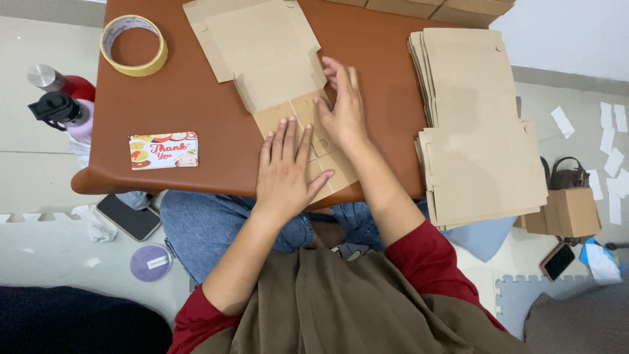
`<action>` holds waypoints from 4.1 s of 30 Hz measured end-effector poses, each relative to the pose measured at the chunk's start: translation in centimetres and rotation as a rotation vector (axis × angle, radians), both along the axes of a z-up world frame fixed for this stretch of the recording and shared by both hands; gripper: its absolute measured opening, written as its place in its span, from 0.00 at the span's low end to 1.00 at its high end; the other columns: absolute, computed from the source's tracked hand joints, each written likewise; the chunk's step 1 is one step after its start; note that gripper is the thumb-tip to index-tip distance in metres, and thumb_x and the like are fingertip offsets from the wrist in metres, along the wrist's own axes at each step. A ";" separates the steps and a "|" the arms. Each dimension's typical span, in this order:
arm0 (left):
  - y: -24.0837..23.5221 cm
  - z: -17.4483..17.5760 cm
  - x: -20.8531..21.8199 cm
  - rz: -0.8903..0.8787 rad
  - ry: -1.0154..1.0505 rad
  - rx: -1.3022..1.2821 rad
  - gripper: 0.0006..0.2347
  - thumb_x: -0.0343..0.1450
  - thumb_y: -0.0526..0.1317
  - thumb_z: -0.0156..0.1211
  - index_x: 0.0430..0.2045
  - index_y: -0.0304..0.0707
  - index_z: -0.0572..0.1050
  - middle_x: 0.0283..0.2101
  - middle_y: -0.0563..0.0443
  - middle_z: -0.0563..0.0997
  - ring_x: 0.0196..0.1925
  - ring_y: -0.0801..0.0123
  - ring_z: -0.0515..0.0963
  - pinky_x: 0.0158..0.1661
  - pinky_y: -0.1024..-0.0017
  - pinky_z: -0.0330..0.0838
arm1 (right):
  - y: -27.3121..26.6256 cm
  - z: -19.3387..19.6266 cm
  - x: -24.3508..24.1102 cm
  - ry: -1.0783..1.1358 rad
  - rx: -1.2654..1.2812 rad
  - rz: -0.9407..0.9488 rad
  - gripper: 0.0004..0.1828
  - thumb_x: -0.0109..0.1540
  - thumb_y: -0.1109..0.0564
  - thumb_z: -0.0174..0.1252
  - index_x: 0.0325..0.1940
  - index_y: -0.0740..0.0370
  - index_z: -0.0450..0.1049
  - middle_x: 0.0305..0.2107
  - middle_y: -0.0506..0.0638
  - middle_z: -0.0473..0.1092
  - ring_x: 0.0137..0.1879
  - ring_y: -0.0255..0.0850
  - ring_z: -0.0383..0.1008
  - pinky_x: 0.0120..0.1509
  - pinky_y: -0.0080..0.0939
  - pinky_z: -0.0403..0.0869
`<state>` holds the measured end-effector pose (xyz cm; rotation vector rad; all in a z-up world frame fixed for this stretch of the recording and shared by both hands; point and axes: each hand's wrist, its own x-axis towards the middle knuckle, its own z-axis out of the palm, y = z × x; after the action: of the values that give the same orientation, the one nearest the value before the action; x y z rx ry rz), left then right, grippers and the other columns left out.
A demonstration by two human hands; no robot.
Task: The person folds a flat cardboard sheet into a box by creasing the sides and tucking the flaps into slots. They then place a small thank-you card inside the box and close the lid.
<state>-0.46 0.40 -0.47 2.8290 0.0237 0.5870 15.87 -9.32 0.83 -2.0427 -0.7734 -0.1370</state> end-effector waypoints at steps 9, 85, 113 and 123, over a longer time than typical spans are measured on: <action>0.0 0.2 0.0 0.006 -0.005 0.011 0.37 0.74 0.66 0.44 0.69 0.35 0.59 0.71 0.32 0.61 0.75 0.48 0.57 0.70 0.53 0.53 | 1.3 -2.3 1.0 -0.149 -0.139 0.047 0.21 0.68 0.65 0.43 0.67 0.65 0.63 0.50 0.54 0.65 0.54 0.41 0.80 0.58 0.45 0.76; -0.1 2.5 -8.0 -0.384 0.145 0.042 0.39 0.70 0.58 0.57 0.72 0.37 0.50 0.76 0.36 0.49 0.78 0.51 0.45 0.74 0.56 0.38 | 7.1 3.5 5.9 0.118 -0.818 0.194 0.41 0.70 0.35 0.22 0.79 0.63 0.26 0.77 0.53 0.22 0.82 0.42 0.18 0.81 0.50 0.22; 5.5 2.2 5.2 0.490 0.271 -0.214 0.20 0.78 0.50 0.35 0.64 0.60 0.69 0.74 0.27 0.41 0.76 0.40 0.33 0.66 0.34 0.27 | 7.0 -0.1 8.2 -0.018 -0.678 0.108 0.41 0.69 0.37 0.26 0.79 0.63 0.34 0.77 0.54 0.31 0.81 0.42 0.24 0.79 0.60 0.20; 4.7 1.0 5.5 0.236 0.102 -0.058 0.19 0.78 0.38 0.42 0.64 0.31 0.66 0.72 0.30 0.53 0.75 0.48 0.54 0.69 0.38 0.43 | 7.1 -0.5 8.4 -0.020 -0.687 0.110 0.41 0.69 0.36 0.26 0.79 0.63 0.34 0.77 0.54 0.31 0.81 0.42 0.24 0.78 0.61 0.19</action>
<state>5.02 5.11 0.58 2.8169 0.3914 0.4796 24.27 -2.23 0.37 -2.6306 -1.0421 0.2018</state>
